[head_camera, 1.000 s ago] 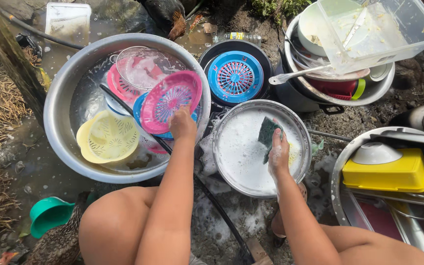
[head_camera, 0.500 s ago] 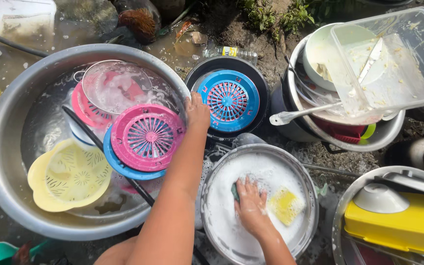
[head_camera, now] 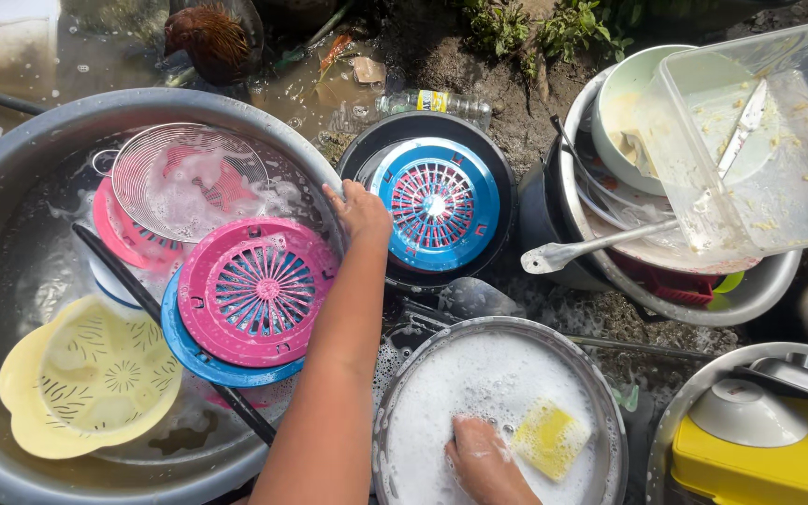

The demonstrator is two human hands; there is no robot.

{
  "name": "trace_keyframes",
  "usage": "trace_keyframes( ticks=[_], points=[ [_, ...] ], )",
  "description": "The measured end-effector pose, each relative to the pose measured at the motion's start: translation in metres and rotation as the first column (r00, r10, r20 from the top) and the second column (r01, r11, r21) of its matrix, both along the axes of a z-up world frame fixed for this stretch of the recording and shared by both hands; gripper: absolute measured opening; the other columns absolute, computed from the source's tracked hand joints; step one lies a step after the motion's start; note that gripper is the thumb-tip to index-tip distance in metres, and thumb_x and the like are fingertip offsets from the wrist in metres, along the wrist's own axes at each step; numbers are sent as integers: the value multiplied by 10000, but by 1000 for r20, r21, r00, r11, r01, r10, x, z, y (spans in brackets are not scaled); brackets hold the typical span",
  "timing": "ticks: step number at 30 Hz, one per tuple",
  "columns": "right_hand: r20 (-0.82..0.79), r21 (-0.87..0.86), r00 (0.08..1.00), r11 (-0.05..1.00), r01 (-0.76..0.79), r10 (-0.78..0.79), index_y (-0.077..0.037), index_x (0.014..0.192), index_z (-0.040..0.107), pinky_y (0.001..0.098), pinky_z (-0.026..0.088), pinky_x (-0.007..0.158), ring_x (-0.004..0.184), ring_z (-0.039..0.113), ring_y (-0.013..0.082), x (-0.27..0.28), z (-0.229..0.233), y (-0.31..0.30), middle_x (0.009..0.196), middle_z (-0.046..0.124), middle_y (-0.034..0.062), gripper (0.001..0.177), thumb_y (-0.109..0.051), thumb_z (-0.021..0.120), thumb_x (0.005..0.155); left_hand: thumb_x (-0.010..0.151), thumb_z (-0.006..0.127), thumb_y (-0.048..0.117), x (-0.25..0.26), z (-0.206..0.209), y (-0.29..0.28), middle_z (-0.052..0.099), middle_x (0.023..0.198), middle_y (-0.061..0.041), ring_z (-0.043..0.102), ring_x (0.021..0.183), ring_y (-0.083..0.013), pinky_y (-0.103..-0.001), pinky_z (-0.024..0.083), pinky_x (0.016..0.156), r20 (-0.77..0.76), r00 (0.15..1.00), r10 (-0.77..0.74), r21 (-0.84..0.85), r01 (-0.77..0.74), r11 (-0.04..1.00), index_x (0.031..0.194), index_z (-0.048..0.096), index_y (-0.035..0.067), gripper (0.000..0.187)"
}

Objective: The person washes several plastic basket covers and grids by hand in a basin of soapy water using a sponge.

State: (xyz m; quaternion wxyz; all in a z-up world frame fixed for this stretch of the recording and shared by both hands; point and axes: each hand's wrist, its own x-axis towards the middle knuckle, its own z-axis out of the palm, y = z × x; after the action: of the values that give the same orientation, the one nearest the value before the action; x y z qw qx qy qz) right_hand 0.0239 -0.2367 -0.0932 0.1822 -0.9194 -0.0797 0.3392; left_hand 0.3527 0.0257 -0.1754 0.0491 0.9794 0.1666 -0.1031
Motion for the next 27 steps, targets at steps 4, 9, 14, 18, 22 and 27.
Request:
trace_keyframes(
  ticks=[4,9,14,18,22,27],
  points=[
    [-214,-152,971,985,79,-111,20,1084,588,471,537,916,1029,669,383,15,43,29,1071,656,221,248,-173,634,935,807,715,205,-6,64,-13,728,923,-179,693,878,-328,-453,540,873,411,788,458,-771,33,636,1027,739,20,288],
    [-225,-103,946,971,215,-233,-7,1296,544,444,583,900,1025,727,367,10,43,34,1122,692,236,360,-113,537,952,881,584,33,-70,202,-33,708,924,-211,730,850,-351,-399,563,770,656,581,482,-732,333,595,1124,612,-57,260],
    [326,358,902,920,161,-285,-39,1501,444,451,475,1024,1147,638,385,22,-34,-22,1231,673,251,586,-205,542,947,905,504,10,-204,317,-32,689,1077,-233,722,976,-387,-401,539,879,609,630,482,-782,376,496,1380,372,-73,499],
    [324,494,678,729,473,-660,-33,1525,422,460,421,1084,1270,551,431,31,-41,-25,1401,539,323,593,-376,546,1058,872,483,7,-294,322,-43,667,1245,-276,682,1129,-414,-430,505,966,617,730,294,-734,398,550,1465,412,-41,600],
    [323,705,649,633,320,-688,-47,1554,405,450,361,1155,1383,496,421,19,-30,-8,1488,510,290,609,-424,443,1078,875,462,36,-332,279,-63,686,1224,-256,669,1148,-335,-424,486,1003,430,865,259,-826,261,499,1496,446,-2,622],
    [398,620,780,768,160,-483,-30,1599,272,451,127,1253,1555,201,391,-10,-46,50,1667,245,267,610,-411,370,1134,972,490,198,-349,183,-70,661,1257,-144,650,1091,-250,-384,501,953,-159,902,402,-983,-105,-154,1480,482,57,528]
  ],
)
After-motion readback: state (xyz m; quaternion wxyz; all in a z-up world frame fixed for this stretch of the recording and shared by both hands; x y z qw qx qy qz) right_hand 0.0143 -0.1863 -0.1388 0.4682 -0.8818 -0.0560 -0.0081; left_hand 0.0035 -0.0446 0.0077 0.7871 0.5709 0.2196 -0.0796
